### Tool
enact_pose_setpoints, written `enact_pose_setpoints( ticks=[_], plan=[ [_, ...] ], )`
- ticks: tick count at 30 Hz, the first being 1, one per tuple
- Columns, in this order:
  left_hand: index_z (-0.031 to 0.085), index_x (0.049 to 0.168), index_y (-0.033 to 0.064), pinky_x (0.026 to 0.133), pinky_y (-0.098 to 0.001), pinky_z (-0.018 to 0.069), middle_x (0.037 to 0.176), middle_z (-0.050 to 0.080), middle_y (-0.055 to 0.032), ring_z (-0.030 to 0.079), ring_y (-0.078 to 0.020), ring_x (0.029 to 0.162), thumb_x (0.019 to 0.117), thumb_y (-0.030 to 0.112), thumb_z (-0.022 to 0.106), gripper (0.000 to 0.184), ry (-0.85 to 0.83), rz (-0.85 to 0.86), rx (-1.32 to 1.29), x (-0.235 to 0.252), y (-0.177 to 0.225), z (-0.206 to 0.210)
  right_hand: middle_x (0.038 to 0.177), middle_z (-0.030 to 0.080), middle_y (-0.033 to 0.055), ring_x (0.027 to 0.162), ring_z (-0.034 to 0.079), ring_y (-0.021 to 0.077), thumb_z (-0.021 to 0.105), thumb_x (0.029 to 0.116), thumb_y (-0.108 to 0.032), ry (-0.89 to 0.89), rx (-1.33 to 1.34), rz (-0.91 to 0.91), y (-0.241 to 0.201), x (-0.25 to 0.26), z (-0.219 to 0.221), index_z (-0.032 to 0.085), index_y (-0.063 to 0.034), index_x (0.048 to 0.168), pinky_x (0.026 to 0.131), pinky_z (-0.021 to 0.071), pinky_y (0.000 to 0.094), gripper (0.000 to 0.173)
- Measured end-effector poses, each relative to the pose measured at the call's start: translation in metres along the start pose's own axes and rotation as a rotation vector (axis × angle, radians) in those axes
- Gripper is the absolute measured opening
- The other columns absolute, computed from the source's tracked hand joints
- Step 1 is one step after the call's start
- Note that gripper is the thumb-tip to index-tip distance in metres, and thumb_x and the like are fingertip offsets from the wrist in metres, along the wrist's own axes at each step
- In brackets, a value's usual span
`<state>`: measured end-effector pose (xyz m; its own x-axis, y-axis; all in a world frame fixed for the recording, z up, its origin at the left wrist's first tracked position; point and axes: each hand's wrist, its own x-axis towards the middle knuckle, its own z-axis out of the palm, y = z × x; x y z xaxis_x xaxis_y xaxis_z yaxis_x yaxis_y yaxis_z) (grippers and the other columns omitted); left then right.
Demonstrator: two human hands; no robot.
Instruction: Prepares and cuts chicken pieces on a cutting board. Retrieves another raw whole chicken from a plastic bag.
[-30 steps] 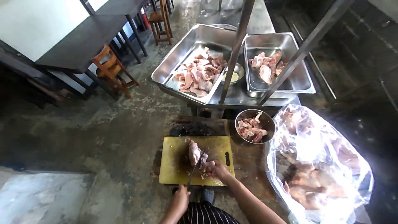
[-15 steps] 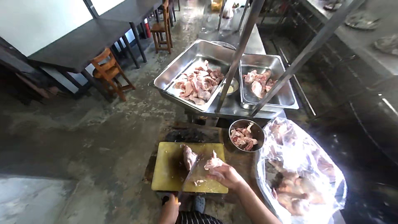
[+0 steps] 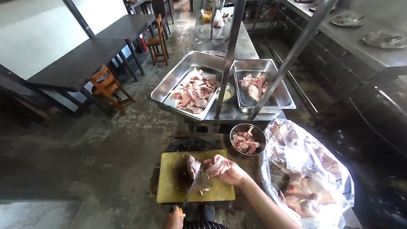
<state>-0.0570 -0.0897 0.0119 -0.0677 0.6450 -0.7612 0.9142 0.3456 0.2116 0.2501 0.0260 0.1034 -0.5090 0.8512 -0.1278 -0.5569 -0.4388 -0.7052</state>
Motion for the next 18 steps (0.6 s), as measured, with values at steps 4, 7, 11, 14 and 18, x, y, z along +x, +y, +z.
enact_pose_setpoints(
  ticks=[4, 7, 11, 14, 18],
  plan=[
    [0.046, 0.146, 0.0039, 0.098, -0.0571, 0.0555, 0.121, 0.070, -0.0216, 0.069, -0.0376, 0.114, 0.1038, 0.039, 0.059, 0.056, -0.010, 0.003, -0.045, 0.004, -0.002, 0.007, 0.119, 0.068, 0.0143, 0.101, 0.069, 0.0254, 0.065, 0.0966, -0.022, 0.150, -0.144, 0.118, 0.011, -0.001, -0.020, 0.055, -0.0142, 0.135, 0.088, 0.0583, 0.0419, 0.040],
    [0.046, 0.147, 0.0036, 0.100, -0.0577, 0.0542, 0.124, 0.068, -0.0223, 0.068, -0.0380, 0.116, 0.1047, 0.038, 0.058, 0.056, -0.033, 0.005, -0.074, 0.007, -0.005, 0.010, 0.110, 0.073, 0.0165, 0.093, 0.074, 0.0267, 0.064, 0.0994, -0.009, 0.499, -0.432, 0.381, 0.041, 0.001, -0.052, 0.053, -0.0065, 0.139, 0.081, 0.0620, 0.0426, 0.042],
    [0.048, 0.144, 0.0028, 0.098, -0.0577, 0.0551, 0.122, 0.069, -0.0222, 0.069, -0.0378, 0.114, 0.1035, 0.037, 0.060, 0.055, -0.006, 0.022, -0.075, 0.006, -0.003, 0.009, 0.110, 0.071, 0.0153, 0.092, 0.072, 0.0224, 0.066, 0.0992, -0.010, 0.695, -0.485, 0.569, 0.066, -0.021, -0.059, 0.053, -0.0028, 0.139, 0.082, 0.0606, 0.0380, 0.042],
    [0.047, 0.145, 0.0037, 0.099, -0.0571, 0.0552, 0.122, 0.069, -0.0213, 0.069, -0.0371, 0.114, 0.1036, 0.038, 0.059, 0.055, 0.000, 0.022, -0.080, 0.009, -0.006, 0.012, 0.108, 0.071, 0.0141, 0.091, 0.072, 0.0209, 0.066, 0.0924, 0.002, 0.654, -0.323, 0.475, 0.073, -0.035, -0.064, 0.055, -0.0008, 0.134, 0.083, 0.0613, 0.0357, 0.043],
    [0.045, 0.147, 0.0035, 0.101, -0.0561, 0.0544, 0.124, 0.068, -0.0216, 0.068, -0.0370, 0.116, 0.1038, 0.036, 0.060, 0.056, -0.014, 0.020, -0.098, 0.013, -0.004, 0.014, 0.112, 0.072, 0.0172, 0.097, 0.073, 0.0251, 0.067, 0.0923, 0.002, 0.645, -0.197, 0.413, 0.079, -0.041, -0.078, 0.053, 0.0012, 0.137, 0.088, 0.0617, 0.0387, 0.047]
  ],
)
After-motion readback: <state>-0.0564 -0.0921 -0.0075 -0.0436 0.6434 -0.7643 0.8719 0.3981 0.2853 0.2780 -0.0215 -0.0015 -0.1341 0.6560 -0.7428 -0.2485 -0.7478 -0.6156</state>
